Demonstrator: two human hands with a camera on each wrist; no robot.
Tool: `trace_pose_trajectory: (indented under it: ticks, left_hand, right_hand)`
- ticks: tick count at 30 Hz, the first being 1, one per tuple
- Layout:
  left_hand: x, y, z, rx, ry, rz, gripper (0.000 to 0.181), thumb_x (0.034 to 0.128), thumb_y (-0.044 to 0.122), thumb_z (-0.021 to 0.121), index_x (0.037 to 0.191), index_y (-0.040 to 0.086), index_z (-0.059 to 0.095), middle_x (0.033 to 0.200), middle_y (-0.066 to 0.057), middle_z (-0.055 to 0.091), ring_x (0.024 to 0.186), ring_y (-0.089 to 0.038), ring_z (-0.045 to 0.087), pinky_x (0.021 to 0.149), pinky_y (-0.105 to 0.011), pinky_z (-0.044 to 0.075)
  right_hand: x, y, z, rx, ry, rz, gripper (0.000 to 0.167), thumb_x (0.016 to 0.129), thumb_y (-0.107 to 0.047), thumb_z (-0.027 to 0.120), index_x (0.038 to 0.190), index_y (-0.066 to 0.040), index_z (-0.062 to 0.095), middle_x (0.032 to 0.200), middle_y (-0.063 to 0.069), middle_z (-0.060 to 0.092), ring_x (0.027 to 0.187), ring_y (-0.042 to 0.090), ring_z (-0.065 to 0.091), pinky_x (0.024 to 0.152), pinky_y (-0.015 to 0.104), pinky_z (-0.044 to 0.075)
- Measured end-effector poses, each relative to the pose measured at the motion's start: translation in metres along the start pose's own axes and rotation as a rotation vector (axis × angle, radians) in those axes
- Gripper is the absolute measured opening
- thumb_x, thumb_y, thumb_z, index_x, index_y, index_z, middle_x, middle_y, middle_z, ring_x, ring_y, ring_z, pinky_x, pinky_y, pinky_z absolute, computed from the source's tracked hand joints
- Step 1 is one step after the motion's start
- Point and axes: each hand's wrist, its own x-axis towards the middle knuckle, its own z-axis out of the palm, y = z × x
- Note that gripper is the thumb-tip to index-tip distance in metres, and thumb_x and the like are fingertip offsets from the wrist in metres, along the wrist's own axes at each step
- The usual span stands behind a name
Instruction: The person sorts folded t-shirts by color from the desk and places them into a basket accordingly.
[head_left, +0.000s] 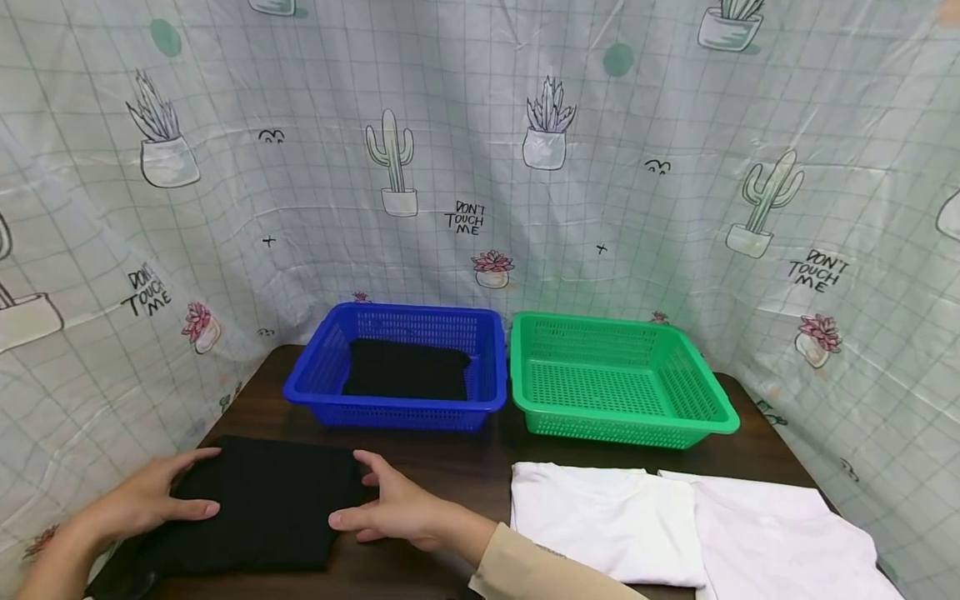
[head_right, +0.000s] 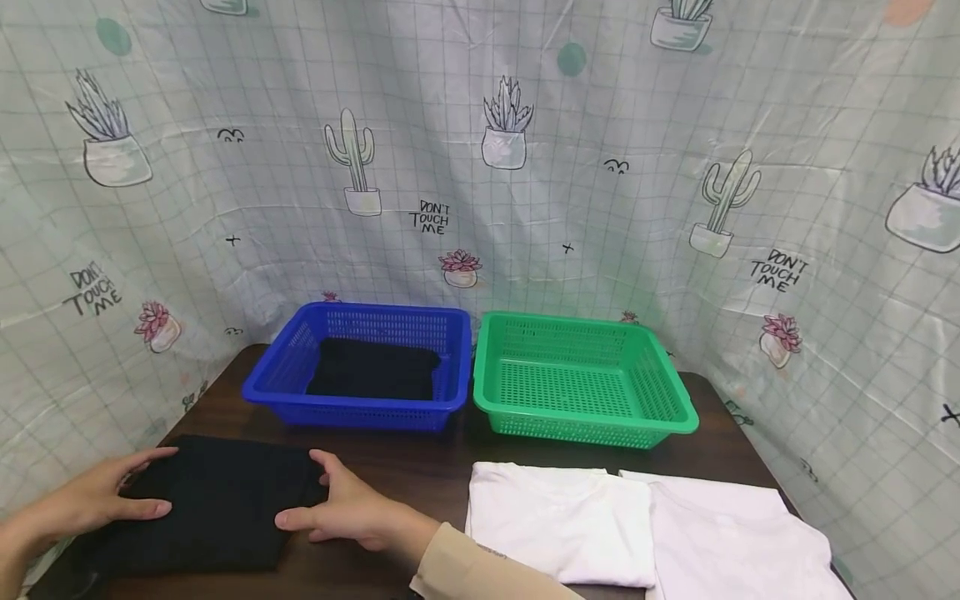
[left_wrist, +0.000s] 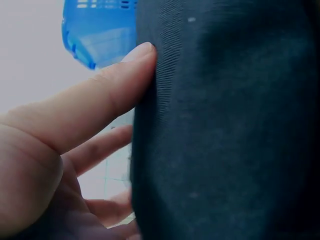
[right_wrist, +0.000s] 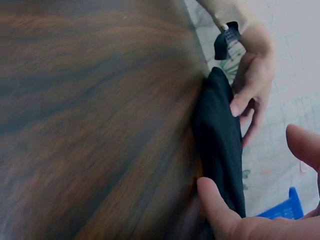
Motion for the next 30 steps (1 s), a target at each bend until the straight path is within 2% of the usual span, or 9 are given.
trace_pose_trajectory:
  ticks: [4,10,14,18,21,25,30]
  left_hand:
    - [-0.001,-0.002,-0.001,-0.049,-0.039,-0.058,0.085,0.1000,0.027,0.077,0.155,-0.017,0.030,0.149,-0.055,0.029,0.132,-0.070,0.039,0.098,-0.070,0.045]
    - [-0.002,-0.007,0.000,-0.128,-0.068,-0.045,0.085,0.1022,0.026,0.074,0.159,-0.015,0.025,0.148,-0.050,0.034,0.129,-0.061,0.047,0.096,-0.065,0.046]
    - [-0.003,-0.008,0.003,-0.194,-0.068,-0.074,0.085,0.1029,0.026,0.073,0.160,-0.013,0.024,0.150,-0.046,0.036,0.130,-0.054,0.049,0.096,-0.056,0.048]
    - [-0.003,-0.007,0.008,-0.297,-0.089,-0.094,0.085,0.1037,0.024,0.071,0.163,-0.009,0.020,0.152,-0.040,0.038,0.129,-0.041,0.054,0.092,-0.039,0.050]
    - [-0.001,-0.006,0.009,-0.354,-0.104,-0.095,0.085,0.1045,0.023,0.070,0.165,-0.006,0.018,0.153,-0.037,0.039,0.126,-0.030,0.055,0.090,-0.032,0.050]
    - [0.001,-0.006,0.011,-0.390,-0.119,-0.090,0.083,0.1053,0.022,0.068,0.166,-0.003,0.018,0.156,-0.036,0.035,0.127,-0.027,0.052,0.092,-0.030,0.049]
    - [0.000,-0.005,0.017,-0.456,-0.157,-0.082,0.077,0.1073,0.022,0.065,0.168,0.007,0.020,0.159,-0.037,0.028,0.128,-0.024,0.051,0.093,-0.030,0.050]
  right_hand:
    - [0.011,-0.001,0.010,0.071,0.025,0.022,0.089,0.096,-0.004,0.079,0.167,-0.019,0.027,0.158,0.021,0.036,0.111,0.030,0.071,0.093,0.049,0.061]
    - [0.026,-0.002,0.020,0.197,0.108,0.035,0.086,0.092,0.005,0.078,0.163,-0.018,0.034,0.149,0.023,0.041,0.109,0.033,0.069,0.096,0.058,0.058]
    - [0.032,0.000,0.027,0.236,0.144,0.024,0.086,0.089,0.012,0.077,0.161,-0.015,0.039,0.142,0.023,0.043,0.108,0.033,0.066,0.099,0.062,0.056]
    - [0.039,0.003,0.033,0.217,0.176,0.001,0.084,0.087,0.015,0.077,0.158,-0.015,0.044,0.134,0.018,0.047,0.105,0.031,0.067,0.095,0.061,0.058]
    - [0.044,0.006,0.034,0.164,0.229,-0.037,0.080,0.085,0.015,0.079,0.153,-0.016,0.051,0.128,0.013,0.053,0.099,0.027,0.070,0.088,0.056,0.062]
    - [0.048,0.011,0.030,0.134,0.264,-0.072,0.078,0.083,0.018,0.079,0.149,-0.017,0.057,0.122,0.009,0.057,0.095,0.025,0.070,0.081,0.051,0.064]
    - [0.044,0.014,0.021,0.144,0.242,-0.086,0.081,0.080,0.022,0.077,0.149,-0.017,0.058,0.122,0.009,0.057,0.101,0.026,0.070,0.084,0.050,0.064]
